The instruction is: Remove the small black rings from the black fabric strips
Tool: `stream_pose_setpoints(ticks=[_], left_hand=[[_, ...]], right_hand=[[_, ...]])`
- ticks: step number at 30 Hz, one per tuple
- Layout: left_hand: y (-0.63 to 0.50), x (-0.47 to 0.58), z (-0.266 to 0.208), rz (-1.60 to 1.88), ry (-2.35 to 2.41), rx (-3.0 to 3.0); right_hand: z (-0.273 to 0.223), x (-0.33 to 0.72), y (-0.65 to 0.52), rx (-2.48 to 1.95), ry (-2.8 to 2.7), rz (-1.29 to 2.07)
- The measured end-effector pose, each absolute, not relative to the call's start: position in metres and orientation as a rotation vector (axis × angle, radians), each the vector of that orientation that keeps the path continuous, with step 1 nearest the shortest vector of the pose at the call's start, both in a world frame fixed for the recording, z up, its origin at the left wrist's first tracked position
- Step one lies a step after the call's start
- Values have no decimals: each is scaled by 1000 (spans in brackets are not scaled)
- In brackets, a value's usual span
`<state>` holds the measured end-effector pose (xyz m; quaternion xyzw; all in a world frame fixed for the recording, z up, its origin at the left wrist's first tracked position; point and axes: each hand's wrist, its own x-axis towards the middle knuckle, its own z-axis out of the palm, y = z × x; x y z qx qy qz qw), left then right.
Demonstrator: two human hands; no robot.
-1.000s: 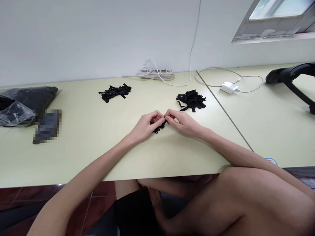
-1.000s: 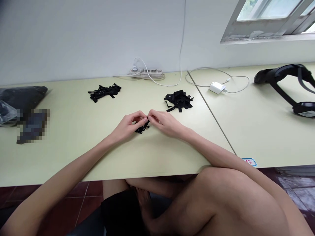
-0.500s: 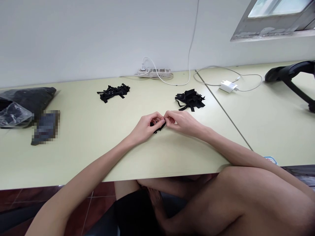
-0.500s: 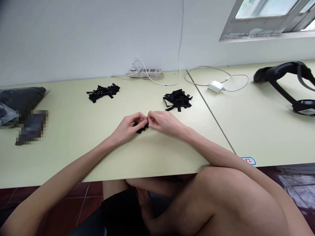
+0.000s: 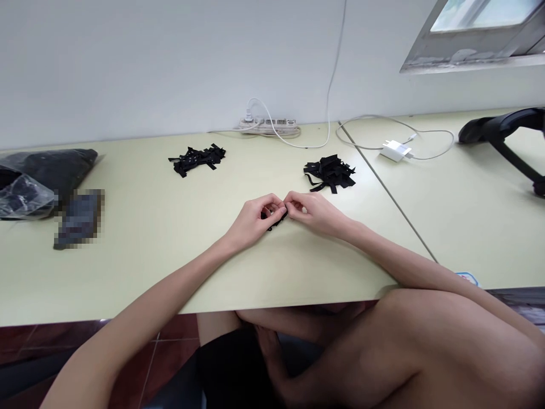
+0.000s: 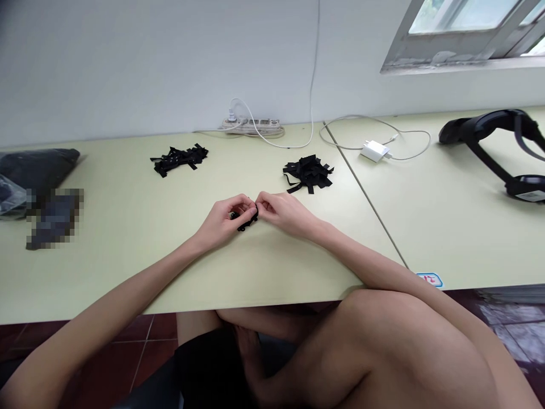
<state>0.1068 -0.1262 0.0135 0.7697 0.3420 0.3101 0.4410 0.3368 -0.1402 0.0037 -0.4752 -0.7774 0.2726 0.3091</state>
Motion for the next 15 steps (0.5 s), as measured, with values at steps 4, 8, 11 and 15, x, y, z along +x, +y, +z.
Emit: stream_pose_setpoints(ticks=[4, 8, 11, 15], left_hand=[[-133, 110, 18, 847, 882, 1909], [-135, 112, 20, 880, 831, 1841], [-135, 112, 20, 876, 794, 1786], [-134, 112, 19, 875, 768, 1747]], right_hand=[[3, 335, -139, -1170, -1969, 829], [3, 333, -139, -1098, -1889, 888], [3, 332, -140, -1069, -1856, 905], [4, 332, -140, -1047, -1825, 942]])
